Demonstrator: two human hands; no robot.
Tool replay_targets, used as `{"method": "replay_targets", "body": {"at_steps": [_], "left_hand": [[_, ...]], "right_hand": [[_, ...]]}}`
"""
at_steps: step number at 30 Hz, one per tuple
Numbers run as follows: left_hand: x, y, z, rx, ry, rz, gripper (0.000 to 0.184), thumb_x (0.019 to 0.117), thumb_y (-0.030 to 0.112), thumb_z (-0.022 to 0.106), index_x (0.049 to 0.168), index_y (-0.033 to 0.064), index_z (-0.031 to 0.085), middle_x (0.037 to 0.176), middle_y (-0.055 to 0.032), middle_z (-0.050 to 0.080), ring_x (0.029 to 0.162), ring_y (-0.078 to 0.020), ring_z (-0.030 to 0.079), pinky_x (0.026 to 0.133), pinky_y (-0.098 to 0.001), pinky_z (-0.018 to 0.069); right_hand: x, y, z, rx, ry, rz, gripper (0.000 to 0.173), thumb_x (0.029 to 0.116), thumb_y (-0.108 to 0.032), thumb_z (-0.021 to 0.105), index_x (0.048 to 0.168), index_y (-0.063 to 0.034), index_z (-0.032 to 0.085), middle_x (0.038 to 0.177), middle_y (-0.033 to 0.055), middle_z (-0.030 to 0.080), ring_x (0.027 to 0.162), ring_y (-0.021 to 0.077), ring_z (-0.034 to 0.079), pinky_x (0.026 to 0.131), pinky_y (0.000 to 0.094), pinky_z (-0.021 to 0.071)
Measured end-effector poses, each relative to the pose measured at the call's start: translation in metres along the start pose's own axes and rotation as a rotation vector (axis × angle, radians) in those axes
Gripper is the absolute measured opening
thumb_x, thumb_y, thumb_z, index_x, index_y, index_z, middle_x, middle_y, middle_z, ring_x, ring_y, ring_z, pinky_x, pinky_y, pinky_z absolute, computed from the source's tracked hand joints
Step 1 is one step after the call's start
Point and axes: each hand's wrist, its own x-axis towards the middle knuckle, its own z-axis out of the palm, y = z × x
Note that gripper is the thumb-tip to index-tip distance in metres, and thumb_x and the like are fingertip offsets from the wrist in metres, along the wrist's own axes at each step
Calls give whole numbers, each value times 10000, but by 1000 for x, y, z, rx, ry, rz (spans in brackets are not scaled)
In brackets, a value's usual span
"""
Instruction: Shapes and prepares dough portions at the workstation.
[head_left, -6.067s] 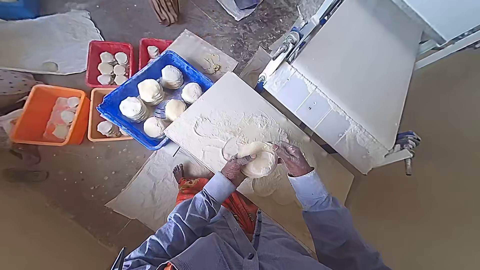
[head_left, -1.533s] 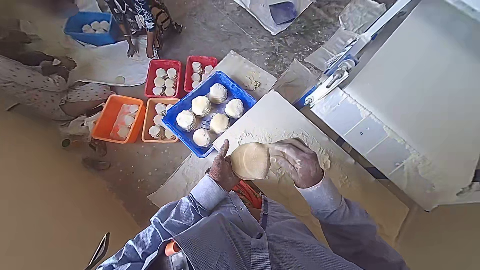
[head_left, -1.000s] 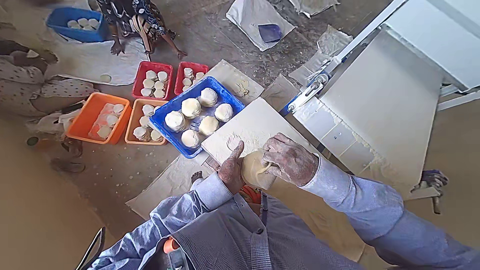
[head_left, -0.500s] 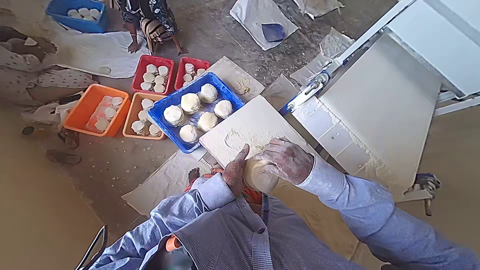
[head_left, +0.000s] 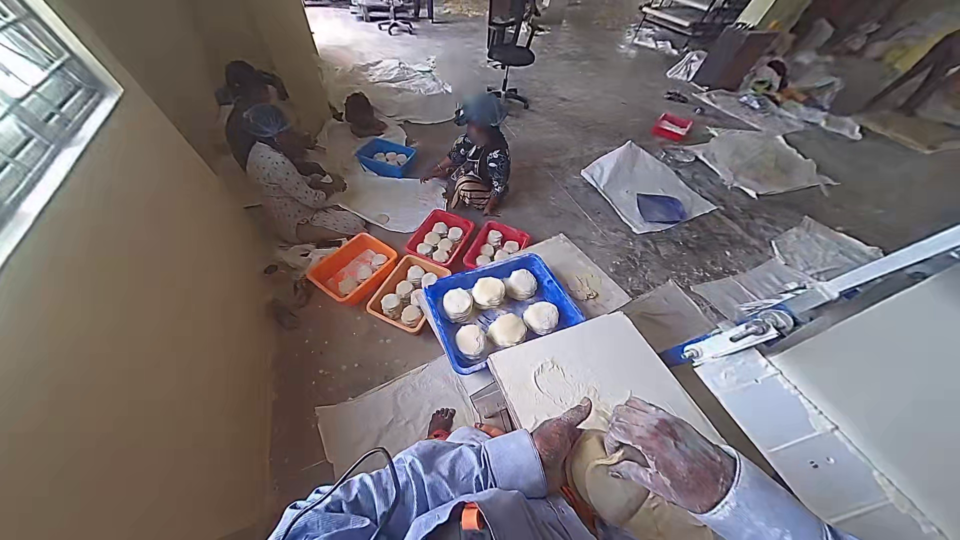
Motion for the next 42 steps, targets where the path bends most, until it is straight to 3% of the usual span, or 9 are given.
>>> {"method": "replay_targets", "body": {"at_steps": [4,6,9,15,22,26,31,38,42], "left_hand": [[-5,1,-3,20,4,-1,806,1042,662,104,1221,64,613,1035,-111,695,940,-220,678,837,-449,564],[-9,-7,-1,14,8,-12,790,1048,647,108,1242,64,604,1043,-110,695,950,-220,681,837,-450,568],[-6,-11,-3,-43,-79,-4,858,1030,670,76,1192,37,631,1011,-123,714,949,-217,700,862,-428,578],[-8,-18,-1,-36,-41,-48,869,1027,684,93,1173,17,631,986,-146,708,920,-233,699,838,-431,579],[-6,-23,-4,-10,-35,-88,841,1020,700,123,1151,46,636,981,-122,711,915,-221,700,824,-428,580],[-5,-27,-8,-29,-90,-84,797,1044,655,142,1150,39,637,990,-131,708,929,-219,699,839,-418,582],[-7,-28,-11,-123,-75,-74,413,1095,374,368,1147,50,617,981,-119,698,921,-212,698,844,-400,586],[-10,-29,-3,-102,28,-36,513,1088,489,325,1163,66,605,994,-115,690,932,-213,691,839,-398,577],[-12,-31,0,-75,46,12,470,1093,447,363,1181,54,604,1000,-112,686,930,-202,686,848,-389,573]], "right_hand": [[4,-17,-16,85,-206,167,276,857,-248,813,1035,-42,764,978,205,731,982,423,692,901,597,531],[-2,-22,-15,139,-249,213,280,869,-245,810,1086,-72,769,989,178,734,979,384,692,911,574,524],[-8,-17,-10,168,-195,175,233,800,-228,857,980,-101,778,856,88,717,842,277,688,802,498,546],[-19,-25,-9,155,-199,101,188,815,-216,833,883,-57,758,878,127,688,911,315,663,806,468,533],[-47,-31,5,121,160,39,131,765,-235,713,838,-130,740,816,39,714,821,210,688,808,421,537],[-54,-33,13,144,279,38,134,830,-210,663,862,-117,753,852,37,745,841,186,702,863,382,544],[-62,-43,22,173,384,27,120,885,-153,670,897,-92,772,892,56,770,892,172,725,878,312,558],[-66,-54,18,280,395,55,127,879,-167,708,902,-55,761,855,53,751,853,106,702,843,199,549],[-63,-62,17,153,289,253,267,833,-153,747,1067,-27,770,1002,125,774,932,252,750,855,350,595]]}}
